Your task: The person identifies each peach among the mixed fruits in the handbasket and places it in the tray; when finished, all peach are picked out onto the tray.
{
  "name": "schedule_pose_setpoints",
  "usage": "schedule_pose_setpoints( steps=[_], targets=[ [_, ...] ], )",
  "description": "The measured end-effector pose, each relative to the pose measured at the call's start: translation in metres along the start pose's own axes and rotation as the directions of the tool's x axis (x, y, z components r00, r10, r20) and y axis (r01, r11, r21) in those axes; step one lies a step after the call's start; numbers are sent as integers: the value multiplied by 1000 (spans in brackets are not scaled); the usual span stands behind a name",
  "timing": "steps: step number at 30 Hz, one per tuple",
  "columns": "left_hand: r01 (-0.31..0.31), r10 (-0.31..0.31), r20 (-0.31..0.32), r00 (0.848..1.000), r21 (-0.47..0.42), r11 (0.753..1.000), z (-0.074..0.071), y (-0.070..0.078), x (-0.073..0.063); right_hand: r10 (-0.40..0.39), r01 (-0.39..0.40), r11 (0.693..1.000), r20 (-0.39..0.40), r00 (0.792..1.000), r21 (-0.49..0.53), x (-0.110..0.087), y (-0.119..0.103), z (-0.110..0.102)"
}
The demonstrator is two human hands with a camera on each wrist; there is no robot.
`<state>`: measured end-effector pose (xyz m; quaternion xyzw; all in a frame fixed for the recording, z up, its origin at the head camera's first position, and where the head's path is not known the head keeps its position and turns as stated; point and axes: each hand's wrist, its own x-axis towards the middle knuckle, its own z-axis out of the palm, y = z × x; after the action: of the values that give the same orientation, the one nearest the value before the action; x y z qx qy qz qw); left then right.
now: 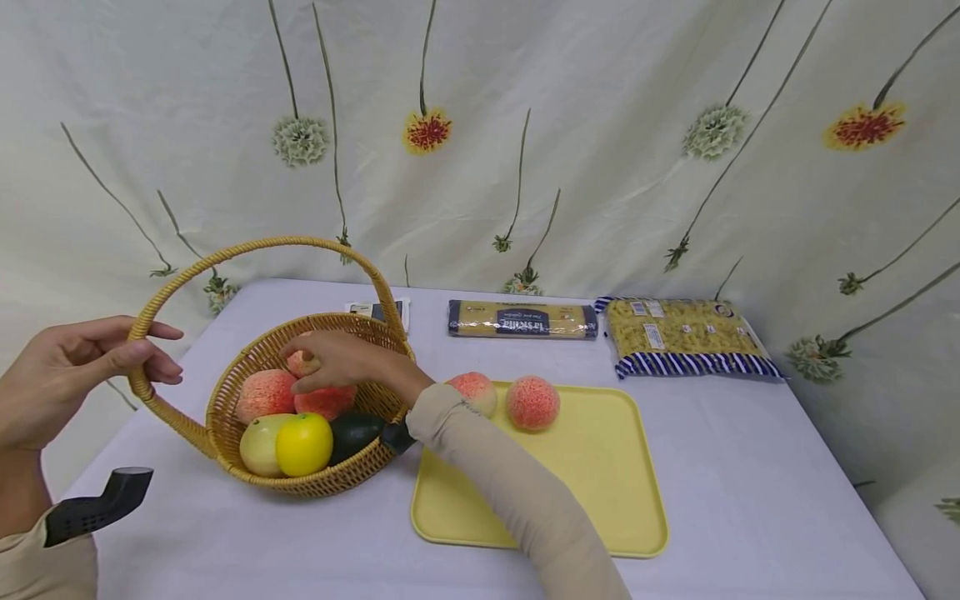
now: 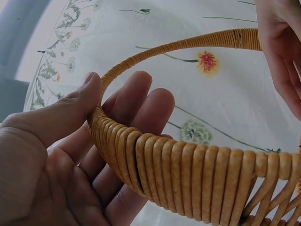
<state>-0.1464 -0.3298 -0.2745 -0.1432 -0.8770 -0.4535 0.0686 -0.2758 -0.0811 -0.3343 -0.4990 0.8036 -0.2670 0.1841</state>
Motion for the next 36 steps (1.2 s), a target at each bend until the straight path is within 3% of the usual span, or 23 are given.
schedule_pose_setpoints(
  steps=[5, 19, 36],
  targets=[
    [-11, 11, 6, 1000, -21, 1000, 0, 0, 0, 21, -21, 1000, 36, 999, -6, 1, 1, 2],
    [-24, 24, 4, 1000, -33, 999, 0, 0, 0, 63, -49, 989, 95, 993, -142, 1, -2, -2],
    [15, -15, -11, 1000, 33, 999, 0, -1, 0, 185, -131, 927, 126, 975, -352, 0, -11, -4]
  ],
)
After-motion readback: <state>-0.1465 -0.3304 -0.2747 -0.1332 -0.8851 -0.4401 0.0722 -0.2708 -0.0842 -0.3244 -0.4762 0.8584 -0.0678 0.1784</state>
